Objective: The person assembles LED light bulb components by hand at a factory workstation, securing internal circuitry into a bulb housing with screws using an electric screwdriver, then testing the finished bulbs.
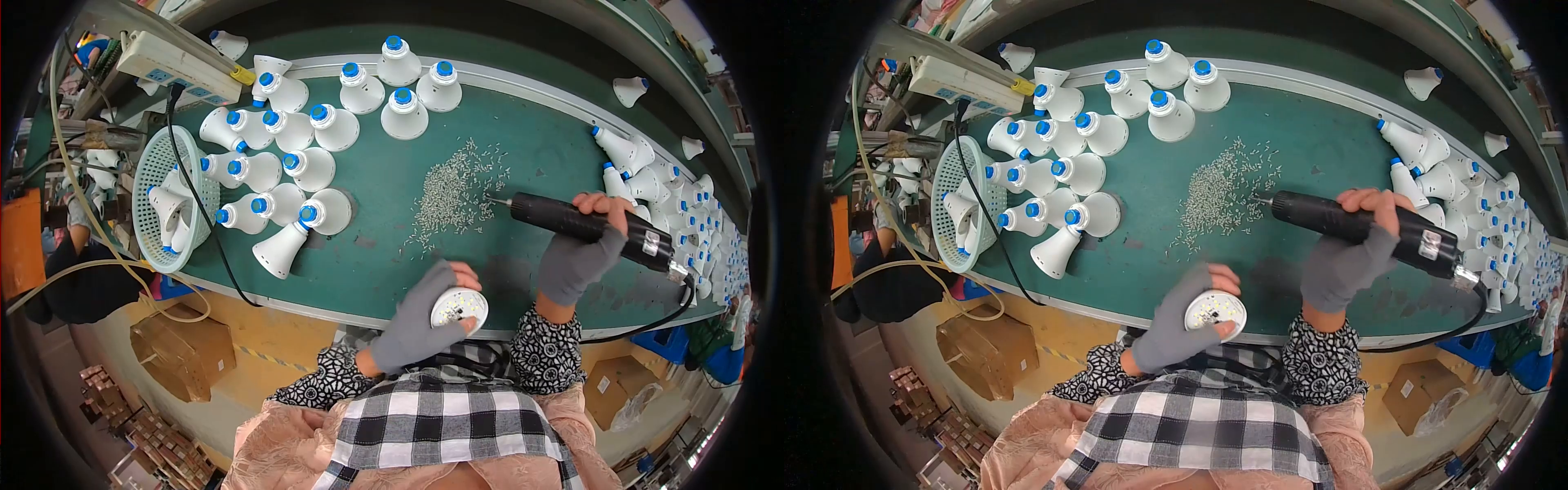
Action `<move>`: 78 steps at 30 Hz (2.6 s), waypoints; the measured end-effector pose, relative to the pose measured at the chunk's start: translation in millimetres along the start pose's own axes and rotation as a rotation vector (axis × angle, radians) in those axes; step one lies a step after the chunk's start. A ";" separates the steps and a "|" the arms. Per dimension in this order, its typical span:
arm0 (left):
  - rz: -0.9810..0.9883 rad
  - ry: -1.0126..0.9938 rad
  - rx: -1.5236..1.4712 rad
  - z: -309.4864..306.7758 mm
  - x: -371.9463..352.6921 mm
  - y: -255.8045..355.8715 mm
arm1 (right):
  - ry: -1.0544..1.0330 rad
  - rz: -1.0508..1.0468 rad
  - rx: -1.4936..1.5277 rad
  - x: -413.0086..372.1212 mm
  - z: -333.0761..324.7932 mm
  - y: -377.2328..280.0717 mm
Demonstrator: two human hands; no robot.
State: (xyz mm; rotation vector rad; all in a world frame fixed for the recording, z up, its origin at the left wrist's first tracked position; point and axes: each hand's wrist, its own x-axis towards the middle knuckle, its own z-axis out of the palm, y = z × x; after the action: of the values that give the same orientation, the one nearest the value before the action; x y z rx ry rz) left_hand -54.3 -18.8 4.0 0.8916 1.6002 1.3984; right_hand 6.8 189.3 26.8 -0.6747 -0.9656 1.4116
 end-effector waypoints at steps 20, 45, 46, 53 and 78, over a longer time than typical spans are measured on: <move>0.427 -0.034 0.583 0.1 3.3 42.0 | 0.070 0.348 0.373 -10.4 -43.7 -84.7; 0.375 -0.027 0.511 5.4 -9.8 41.7 | 0.010 0.277 0.368 -27.7 -41.3 -96.1; 0.369 -0.031 0.514 5.5 -10.1 41.8 | 0.005 0.273 0.370 -28.3 -41.3 -96.6; 0.380 -0.038 0.536 5.4 -9.9 40.8 | -0.046 0.253 0.390 -28.6 -44.0 -96.6; -0.143 -0.046 -0.255 15.2 0.4 12.5 | -0.211 -0.006 0.346 -26.2 -53.0 -110.1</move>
State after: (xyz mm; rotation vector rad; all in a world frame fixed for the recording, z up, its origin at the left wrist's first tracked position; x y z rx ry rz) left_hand -40.7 -10.4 15.5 0.6423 1.3850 1.4305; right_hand 109.7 162.5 92.5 -0.2693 -0.8542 1.6177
